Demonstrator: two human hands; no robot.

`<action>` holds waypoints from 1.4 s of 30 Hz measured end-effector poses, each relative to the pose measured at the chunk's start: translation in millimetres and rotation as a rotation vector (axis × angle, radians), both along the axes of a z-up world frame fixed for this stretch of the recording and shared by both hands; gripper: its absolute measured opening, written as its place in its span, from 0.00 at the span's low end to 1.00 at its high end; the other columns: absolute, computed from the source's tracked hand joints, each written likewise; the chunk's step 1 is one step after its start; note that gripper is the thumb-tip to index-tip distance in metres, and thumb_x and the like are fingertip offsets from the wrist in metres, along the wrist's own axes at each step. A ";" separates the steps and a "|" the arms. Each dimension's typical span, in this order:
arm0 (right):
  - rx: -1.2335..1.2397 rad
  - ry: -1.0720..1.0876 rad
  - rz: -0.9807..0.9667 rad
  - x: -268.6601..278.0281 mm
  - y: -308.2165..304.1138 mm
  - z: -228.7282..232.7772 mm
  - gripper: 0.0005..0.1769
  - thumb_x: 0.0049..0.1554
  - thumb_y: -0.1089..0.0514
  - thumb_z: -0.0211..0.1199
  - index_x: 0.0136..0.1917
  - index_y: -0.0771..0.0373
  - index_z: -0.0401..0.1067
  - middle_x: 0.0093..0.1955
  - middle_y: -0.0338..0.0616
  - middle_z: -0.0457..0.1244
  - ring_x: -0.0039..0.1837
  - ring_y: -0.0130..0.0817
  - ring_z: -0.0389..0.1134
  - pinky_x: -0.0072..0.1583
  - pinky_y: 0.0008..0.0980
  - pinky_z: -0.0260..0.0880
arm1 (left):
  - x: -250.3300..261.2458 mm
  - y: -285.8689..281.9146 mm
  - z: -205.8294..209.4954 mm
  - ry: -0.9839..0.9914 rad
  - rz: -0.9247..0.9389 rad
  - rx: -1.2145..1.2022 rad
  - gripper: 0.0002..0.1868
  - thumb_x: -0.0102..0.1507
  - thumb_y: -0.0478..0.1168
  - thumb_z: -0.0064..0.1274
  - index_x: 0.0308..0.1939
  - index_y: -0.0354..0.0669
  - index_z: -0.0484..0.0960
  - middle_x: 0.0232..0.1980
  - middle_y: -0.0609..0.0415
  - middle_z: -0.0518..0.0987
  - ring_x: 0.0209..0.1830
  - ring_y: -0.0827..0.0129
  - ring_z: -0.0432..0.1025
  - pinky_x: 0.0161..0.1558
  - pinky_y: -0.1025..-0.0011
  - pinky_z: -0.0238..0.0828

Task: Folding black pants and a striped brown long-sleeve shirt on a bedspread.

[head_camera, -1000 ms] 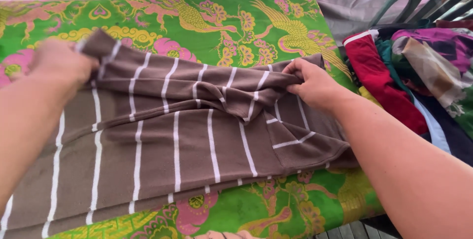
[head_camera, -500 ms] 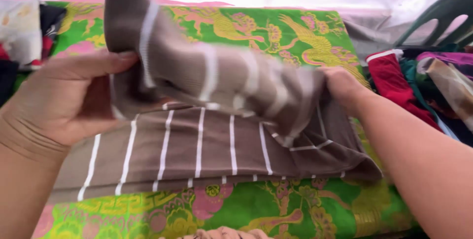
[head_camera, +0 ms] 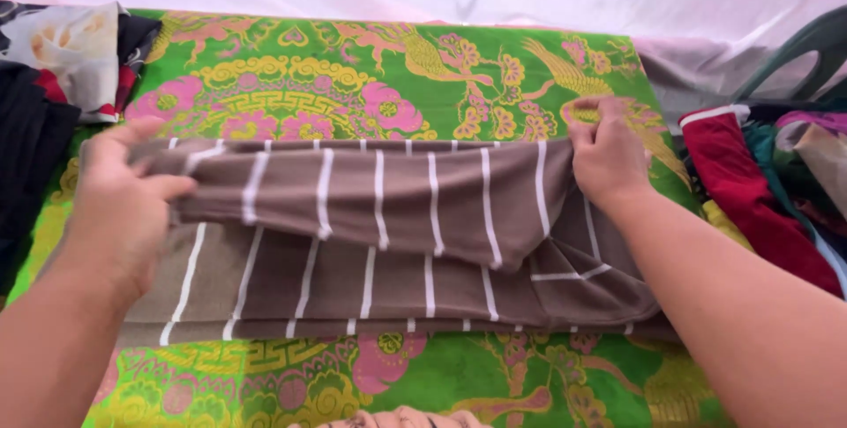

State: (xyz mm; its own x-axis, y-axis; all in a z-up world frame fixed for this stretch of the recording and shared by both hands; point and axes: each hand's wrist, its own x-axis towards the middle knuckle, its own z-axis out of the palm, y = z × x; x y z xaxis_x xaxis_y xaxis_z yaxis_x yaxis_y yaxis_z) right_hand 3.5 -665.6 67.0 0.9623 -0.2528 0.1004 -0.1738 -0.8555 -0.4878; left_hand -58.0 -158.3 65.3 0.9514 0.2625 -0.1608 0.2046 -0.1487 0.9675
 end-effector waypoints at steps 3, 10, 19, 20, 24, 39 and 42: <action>0.057 -0.058 -0.048 0.6 9.8 -5.5 0.20 0.63 0.44 0.59 0.66 0.48 0.68 0.47 0.39 0.69 0.56 0.45 0.69 0.65 0.61 0.55 | -1.1 18.0 -17.2 -0.183 0.103 0.037 0.39 0.57 0.32 0.51 0.75 0.43 0.65 0.62 0.48 0.77 0.57 0.66 0.74 0.57 0.66 0.75; -0.367 -0.226 0.190 -52.1 68.4 -18.6 0.35 0.59 0.35 0.55 0.75 0.47 0.58 0.75 0.48 0.49 0.78 0.51 0.46 0.69 0.69 0.40 | -20.1 -9.2 -13.8 0.044 0.037 0.570 0.40 0.59 0.35 0.58 0.76 0.57 0.66 0.61 0.41 0.76 0.56 0.53 0.72 0.55 0.57 0.69; -0.297 0.034 0.256 -69.8 70.3 -35.8 0.39 0.62 0.29 0.43 0.82 0.38 0.46 0.86 0.44 0.33 0.84 0.54 0.27 0.74 0.69 0.25 | -26.0 -11.6 -21.1 -0.011 -0.067 0.718 0.34 0.60 0.34 0.51 0.71 0.65 0.73 0.66 0.49 0.73 0.59 0.52 0.72 0.58 0.59 0.68; -0.297 0.052 0.264 -70.0 69.8 -35.7 0.39 0.61 0.28 0.42 0.82 0.37 0.46 0.86 0.43 0.33 0.84 0.53 0.27 0.74 0.68 0.25 | -26.5 -10.7 -21.2 0.014 -0.075 0.728 0.35 0.60 0.35 0.51 0.72 0.65 0.72 0.67 0.49 0.72 0.60 0.51 0.71 0.58 0.58 0.68; -0.286 0.045 0.246 -72.3 74.0 -35.1 0.39 0.60 0.28 0.43 0.81 0.36 0.47 0.86 0.42 0.35 0.84 0.53 0.28 0.74 0.69 0.24 | -27.9 -12.8 -25.0 0.019 -0.076 0.776 0.36 0.60 0.36 0.52 0.73 0.63 0.70 0.69 0.47 0.69 0.62 0.47 0.69 0.59 0.56 0.67; -0.186 -0.143 0.466 -69.0 114.4 -11.1 0.40 0.62 0.37 0.51 0.82 0.49 0.49 0.85 0.54 0.41 0.84 0.58 0.33 0.76 0.65 0.28 | -32.2 -28.8 -0.8 -0.425 0.125 0.930 0.31 0.66 0.32 0.57 0.74 0.46 0.73 0.69 0.41 0.69 0.68 0.43 0.67 0.69 0.54 0.64; -0.204 -0.005 0.470 -62.5 107.6 -19.8 0.40 0.63 0.33 0.46 0.82 0.46 0.46 0.85 0.50 0.39 0.84 0.57 0.35 0.77 0.61 0.31 | -16.1 -8.6 -26.2 -0.445 0.072 1.015 0.38 0.61 0.26 0.53 0.77 0.45 0.72 0.73 0.39 0.67 0.71 0.41 0.65 0.69 0.54 0.64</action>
